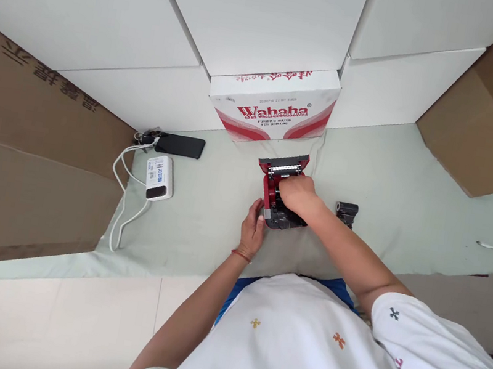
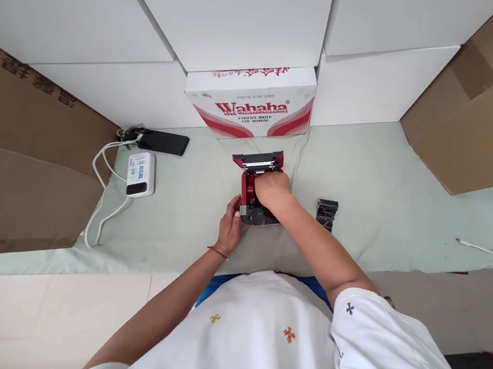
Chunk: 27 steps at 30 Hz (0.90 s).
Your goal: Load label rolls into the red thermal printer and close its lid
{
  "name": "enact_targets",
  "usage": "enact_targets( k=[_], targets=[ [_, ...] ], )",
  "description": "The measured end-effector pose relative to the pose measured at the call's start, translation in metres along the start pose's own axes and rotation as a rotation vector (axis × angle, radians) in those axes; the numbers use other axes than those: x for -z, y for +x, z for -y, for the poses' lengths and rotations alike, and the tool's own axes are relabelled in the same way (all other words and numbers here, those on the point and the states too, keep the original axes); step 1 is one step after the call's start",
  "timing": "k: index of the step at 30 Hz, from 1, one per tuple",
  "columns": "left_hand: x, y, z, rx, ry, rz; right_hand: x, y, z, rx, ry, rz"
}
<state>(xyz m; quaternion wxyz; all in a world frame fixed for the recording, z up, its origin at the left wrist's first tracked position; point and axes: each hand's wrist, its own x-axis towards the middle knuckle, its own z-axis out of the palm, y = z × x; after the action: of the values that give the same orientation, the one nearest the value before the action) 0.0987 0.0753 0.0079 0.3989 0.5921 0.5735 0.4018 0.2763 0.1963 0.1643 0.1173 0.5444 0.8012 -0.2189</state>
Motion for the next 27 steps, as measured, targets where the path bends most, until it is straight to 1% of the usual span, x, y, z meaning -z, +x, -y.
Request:
enact_targets(
  k=[3,5,7,9,11,12,13,14,16,17,19,21,24,27],
  targets=[
    [-0.001,0.0,0.0,-0.023,0.045,-0.017,0.001,-0.01,0.003,-0.058,0.053,-0.01],
    [-0.002,0.001,-0.001,-0.039,0.066,-0.021,0.006,-0.028,0.0,-0.066,0.1,-0.036],
    [-0.002,0.001,-0.001,-0.051,0.081,-0.023,0.012,-0.052,-0.01,-0.04,0.161,-0.068],
    [-0.002,0.002,-0.002,-0.059,0.092,-0.026,0.018,-0.079,-0.029,0.003,0.24,-0.091],
    [-0.002,0.002,-0.002,-0.063,0.1,-0.029,0.018,-0.103,-0.055,0.027,0.34,-0.094],
    [-0.002,0.002,-0.002,-0.065,0.104,-0.03,0.016,-0.113,-0.069,0.038,0.483,-0.083],
    [-0.002,0.002,-0.002,-0.066,0.108,-0.031,0.011,-0.12,-0.083,0.025,0.568,-0.073],
    [-0.002,0.002,-0.002,-0.067,0.111,-0.034,0.005,-0.124,-0.096,0.006,0.578,-0.042],
    [-0.003,0.002,-0.003,-0.067,0.118,-0.04,-0.013,-0.126,-0.113,-0.045,0.525,-0.005],
    [-0.003,0.002,-0.003,-0.067,0.122,-0.044,-0.023,-0.123,-0.117,-0.071,0.482,0.002],
    [-0.003,0.003,-0.003,-0.064,0.132,-0.049,-0.043,-0.115,-0.116,-0.112,0.42,-0.012],
    [-0.004,0.003,-0.004,-0.061,0.141,-0.05,-0.058,-0.109,-0.109,-0.138,0.378,-0.042],
    [-0.003,0.003,-0.004,-0.058,0.151,-0.044,-0.068,-0.107,-0.103,-0.21,0.321,-0.121],
    [-0.002,0.002,-0.004,-0.061,0.151,-0.042,-0.069,-0.111,-0.112,-0.334,0.25,-0.179]
  ],
)
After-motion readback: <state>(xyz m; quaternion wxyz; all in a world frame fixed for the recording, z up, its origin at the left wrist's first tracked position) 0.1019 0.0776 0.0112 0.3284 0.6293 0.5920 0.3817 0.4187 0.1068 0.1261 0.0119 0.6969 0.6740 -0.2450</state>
